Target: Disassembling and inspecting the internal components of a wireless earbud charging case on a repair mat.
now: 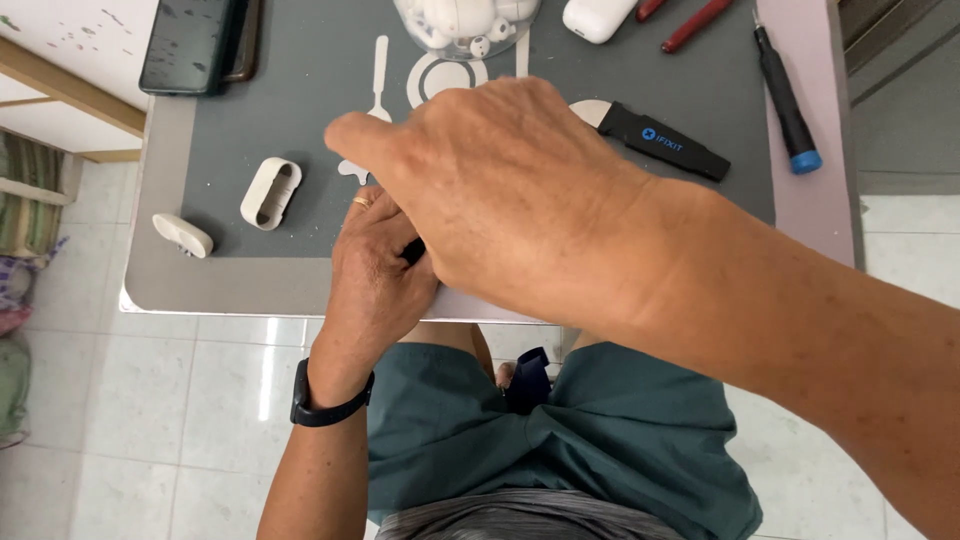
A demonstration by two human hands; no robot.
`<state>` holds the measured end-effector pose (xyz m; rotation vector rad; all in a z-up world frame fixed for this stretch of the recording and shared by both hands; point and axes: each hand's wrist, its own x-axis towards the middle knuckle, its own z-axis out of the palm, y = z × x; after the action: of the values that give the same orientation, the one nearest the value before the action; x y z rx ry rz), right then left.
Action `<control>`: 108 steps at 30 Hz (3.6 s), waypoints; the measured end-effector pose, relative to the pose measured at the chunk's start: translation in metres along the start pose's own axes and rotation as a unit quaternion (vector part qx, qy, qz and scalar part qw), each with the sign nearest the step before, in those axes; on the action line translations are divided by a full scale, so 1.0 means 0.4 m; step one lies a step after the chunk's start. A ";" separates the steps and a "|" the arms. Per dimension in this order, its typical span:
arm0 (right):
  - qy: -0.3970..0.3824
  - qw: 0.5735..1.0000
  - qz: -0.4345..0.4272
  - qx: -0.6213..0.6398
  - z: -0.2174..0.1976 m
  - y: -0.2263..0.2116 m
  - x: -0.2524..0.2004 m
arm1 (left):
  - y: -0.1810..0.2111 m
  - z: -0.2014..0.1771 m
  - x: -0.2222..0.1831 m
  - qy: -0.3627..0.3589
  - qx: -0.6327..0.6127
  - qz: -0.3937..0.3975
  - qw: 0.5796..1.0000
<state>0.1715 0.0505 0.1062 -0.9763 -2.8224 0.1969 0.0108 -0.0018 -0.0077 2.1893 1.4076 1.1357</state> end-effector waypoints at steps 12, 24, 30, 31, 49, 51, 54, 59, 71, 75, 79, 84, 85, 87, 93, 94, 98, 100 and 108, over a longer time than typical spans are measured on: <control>0.061 0.997 0.051 -0.010 0.039 0.012 0.009 | 0.005 0.003 -0.001 -0.013 0.008 -0.058 0.998; -0.009 0.999 0.014 0.041 -0.019 0.002 -0.010 | 0.018 -0.006 0.010 0.012 0.020 0.002 1.000; 0.086 0.993 -0.017 -0.084 0.024 0.024 -0.016 | -0.002 -0.010 0.008 0.032 0.012 0.042 0.999; 0.083 0.992 -0.024 -0.087 0.005 0.014 -0.012 | -0.001 -0.014 0.006 0.039 0.013 0.038 0.998; -0.011 0.999 0.014 -0.050 -0.025 0.005 -0.007 | -0.009 -0.031 -0.007 -0.002 0.012 0.014 1.000; 0.045 0.989 0.003 -0.139 -0.007 0.015 -0.010 | -0.009 -0.030 -0.006 -0.002 0.012 0.019 1.000; 0.092 0.985 -0.025 -0.141 0.009 0.025 -0.016 | -0.001 -0.036 -0.002 0.000 0.005 0.026 1.000; 0.027 0.994 0.007 -0.110 -0.009 0.015 -0.014 | -0.005 -0.034 -0.004 -0.003 0.012 0.020 1.000; 0.049 0.995 0.015 -0.089 -0.026 -0.002 -0.012 | -0.012 -0.029 -0.005 -0.001 0.013 0.021 1.000; 0.054 0.991 0.023 -0.124 -0.015 0.008 -0.014 | -0.016 -0.027 -0.009 0.001 0.021 0.023 1.000; 0.010 1.000 0.024 -0.002 -0.036 -0.006 -0.012 | -0.013 -0.030 -0.011 -0.003 0.018 0.016 1.000; 0.080 0.995 0.012 -0.057 -0.006 0.019 -0.017 | -0.018 -0.024 -0.013 -0.003 0.028 0.013 1.000; 0.082 0.995 0.013 -0.057 -0.015 0.014 -0.019 | -0.016 -0.025 -0.011 -0.003 0.028 0.014 0.999; 0.026 0.998 0.028 0.048 -0.033 0.001 -0.020 | -0.011 -0.030 -0.009 -0.002 0.027 0.023 0.999; 0.048 0.998 0.021 0.043 -0.034 0.007 -0.027 | -0.005 -0.028 -0.009 -0.010 0.032 0.003 0.999; 0.050 0.998 0.020 0.044 -0.035 0.008 -0.029 | -0.010 -0.025 -0.011 -0.011 0.034 0.004 0.999; 0.031 0.995 0.034 0.093 -0.032 0.015 -0.037 | -0.015 -0.027 -0.012 0.000 0.013 -0.007 1.000; 0.034 0.993 0.040 0.108 -0.031 0.018 -0.042 | -0.013 -0.031 -0.011 0.000 -0.001 -0.005 1.000; 0.098 0.987 -0.010 0.126 -0.027 0.030 -0.054 | -0.016 -0.036 -0.008 -0.004 -0.037 -0.005 0.999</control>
<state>0.1973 0.0472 0.1127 -0.8608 -2.5513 0.4205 -0.0045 -0.0039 -0.0039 2.1313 1.3507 1.1563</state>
